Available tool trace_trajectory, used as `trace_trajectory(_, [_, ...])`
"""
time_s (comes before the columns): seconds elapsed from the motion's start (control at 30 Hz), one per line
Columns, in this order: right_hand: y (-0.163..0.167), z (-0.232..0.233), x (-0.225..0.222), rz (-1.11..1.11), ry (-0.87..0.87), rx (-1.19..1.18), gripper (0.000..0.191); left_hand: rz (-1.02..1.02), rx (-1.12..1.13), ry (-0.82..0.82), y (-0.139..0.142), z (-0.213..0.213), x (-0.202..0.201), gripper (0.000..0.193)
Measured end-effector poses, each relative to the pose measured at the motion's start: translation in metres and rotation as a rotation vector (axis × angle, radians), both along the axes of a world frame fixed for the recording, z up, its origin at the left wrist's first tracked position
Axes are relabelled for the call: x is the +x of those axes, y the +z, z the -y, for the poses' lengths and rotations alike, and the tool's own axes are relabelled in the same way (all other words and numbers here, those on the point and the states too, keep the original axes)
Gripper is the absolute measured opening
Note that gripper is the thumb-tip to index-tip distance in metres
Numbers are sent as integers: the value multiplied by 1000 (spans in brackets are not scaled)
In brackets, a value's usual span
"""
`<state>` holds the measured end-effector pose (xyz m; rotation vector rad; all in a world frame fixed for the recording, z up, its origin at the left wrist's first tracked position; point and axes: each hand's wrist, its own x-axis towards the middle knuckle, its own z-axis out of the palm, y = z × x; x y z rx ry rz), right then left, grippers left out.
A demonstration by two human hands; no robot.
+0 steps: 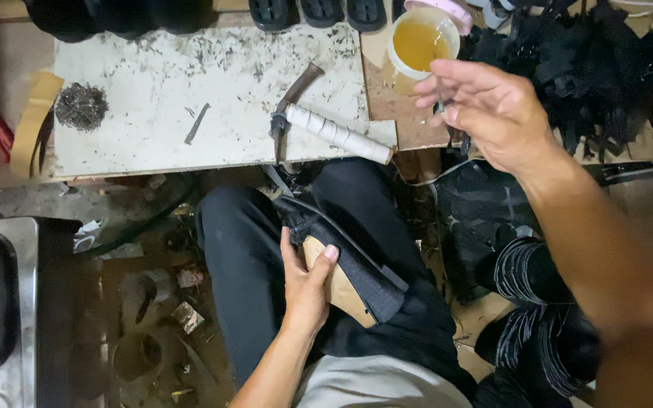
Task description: The person sits and assembles a black fabric shoe, fitting the upper over a wooden last and pressing the sole onto it. They hammer the sole along its edge to secure it, then use a knife to trim excess material from the shoe edge while rotating the shoe on their lap.
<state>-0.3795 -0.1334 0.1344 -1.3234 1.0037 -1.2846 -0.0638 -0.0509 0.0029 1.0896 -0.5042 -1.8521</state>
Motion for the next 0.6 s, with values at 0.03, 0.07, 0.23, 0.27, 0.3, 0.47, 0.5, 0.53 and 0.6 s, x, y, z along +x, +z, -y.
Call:
trace_trajectory(0.03, [1, 1, -3, -26, -36, -19, 41, 8, -1, 7, 0, 1, 0, 108])
trace_trajectory(0.07, [1, 1, -6, -51, -73, -38, 38, 16, -2, 15, -1, 2, 0, 107])
trace_trajectory(0.23, [6, 4, -11, -66, -253, 56, 20, 75, -93, 29, -3, 6, 0, 108])
trace_trajectory(0.27, [7, 6, -9, -195, -298, 39, 19, 102, -109, 30, -3, 6, -1, 108])
trace_trajectory(0.3, [7, 7, -8, -323, -345, 22, 21, 87, -83, 46, -3, 6, -2, 108])
trace_trajectory(0.47, [5, 15, -3, -206, -387, -74, 35, -6, -132, 96, -2, 7, -5, 97])
trace_trajectory(0.5, [3, 18, -3, -216, -386, -94, 27, -23, -136, 85, -2, 7, -5, 92])
trace_trajectory(0.53, [1, 20, -4, -181, -379, -126, 22, -41, -140, 70, -1, 8, -4, 88])
trace_trajectory(0.6, [-5, 25, -8, -114, -370, -189, 12, -49, -145, 35, -1, 9, -2, 82])
